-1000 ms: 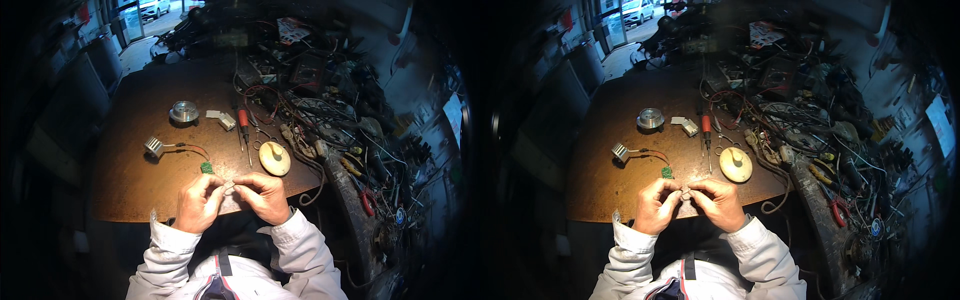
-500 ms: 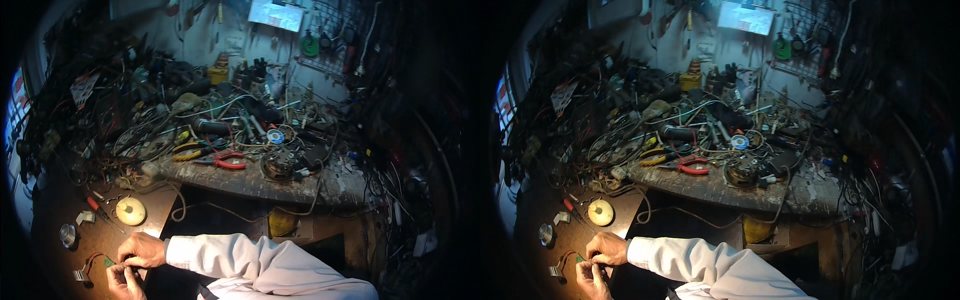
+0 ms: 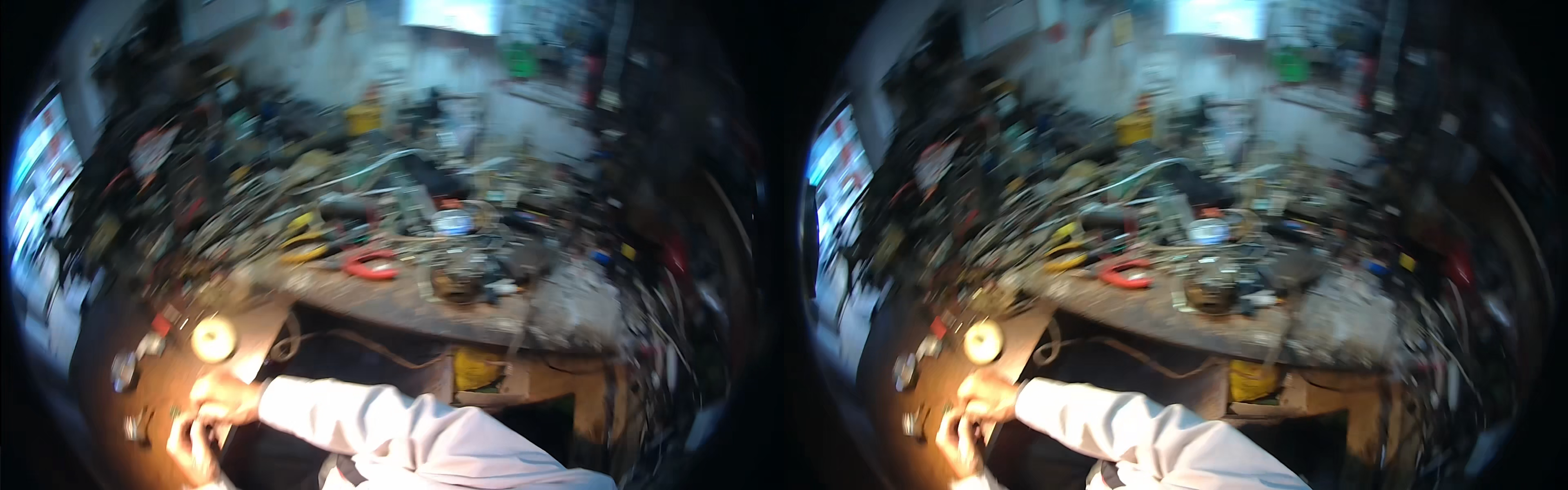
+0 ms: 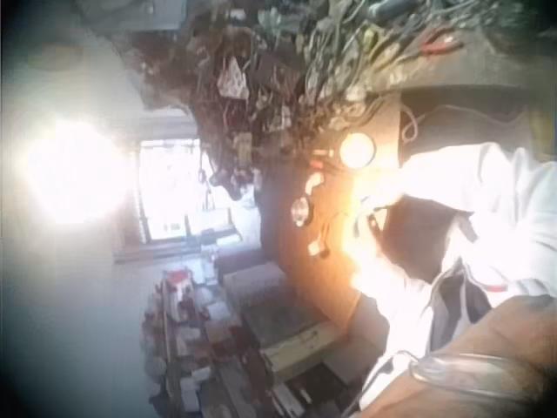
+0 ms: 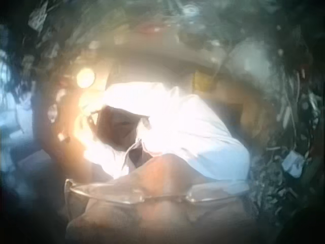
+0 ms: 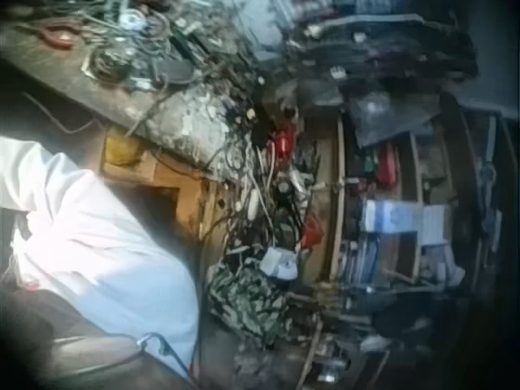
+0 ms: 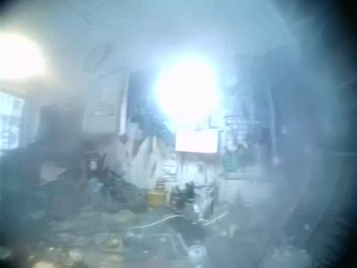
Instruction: The person assembles a small electronic device by connecting a green circuit board to wires, attaching a cylindrical metal component, and testing the assembly by connecting a power source. The person then secures the components together and inspects the final assembly.
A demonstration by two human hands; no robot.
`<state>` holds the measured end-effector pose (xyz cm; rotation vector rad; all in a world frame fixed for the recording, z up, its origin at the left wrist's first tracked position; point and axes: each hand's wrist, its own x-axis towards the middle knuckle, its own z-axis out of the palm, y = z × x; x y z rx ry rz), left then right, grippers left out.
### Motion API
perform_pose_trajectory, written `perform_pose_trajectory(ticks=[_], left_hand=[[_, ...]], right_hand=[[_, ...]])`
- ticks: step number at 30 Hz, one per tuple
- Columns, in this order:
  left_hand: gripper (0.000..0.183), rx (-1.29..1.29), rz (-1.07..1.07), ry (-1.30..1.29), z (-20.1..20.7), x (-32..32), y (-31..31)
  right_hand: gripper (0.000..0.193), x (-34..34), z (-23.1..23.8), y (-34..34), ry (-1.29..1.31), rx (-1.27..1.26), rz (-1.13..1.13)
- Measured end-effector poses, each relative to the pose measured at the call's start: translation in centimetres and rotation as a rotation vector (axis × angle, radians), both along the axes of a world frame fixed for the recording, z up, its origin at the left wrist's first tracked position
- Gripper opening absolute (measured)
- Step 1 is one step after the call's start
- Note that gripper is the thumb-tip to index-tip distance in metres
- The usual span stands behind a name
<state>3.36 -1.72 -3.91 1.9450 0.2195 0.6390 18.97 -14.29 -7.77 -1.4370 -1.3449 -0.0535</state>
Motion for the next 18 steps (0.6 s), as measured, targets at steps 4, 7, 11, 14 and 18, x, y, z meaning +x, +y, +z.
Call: perform_pose_trajectory(ticks=[4,7,11,14,18], left_hand=[[0.011,-0.175,0.022,0.160,2.6,0.4,-2.4],[0.008,-0.297,0.069,0.100,2.3,0.2,-2.8],[0.008,-0.463,0.121,0.129,2.5,-0.8,-3.3],[0.008,-0.312,0.086,0.102,1.8,-0.7,-3.4],[0.007,-0.218,0.074,0.102,2.3,-0.8,-3.5]], right_hand=[[0.019,0.3,1.9,-3.4,0.146,0.062,0.110],[0.009,0.2,3.6,-4.7,0.286,-0.081,0.087],[0.014,-0.8,4.4,-4.6,0.437,-0.070,0.134],[0.019,-1.0,4.2,-4.8,0.442,-0.079,0.163],[0.025,-0.2,4.6,-5.2,0.267,-0.219,0.191]])
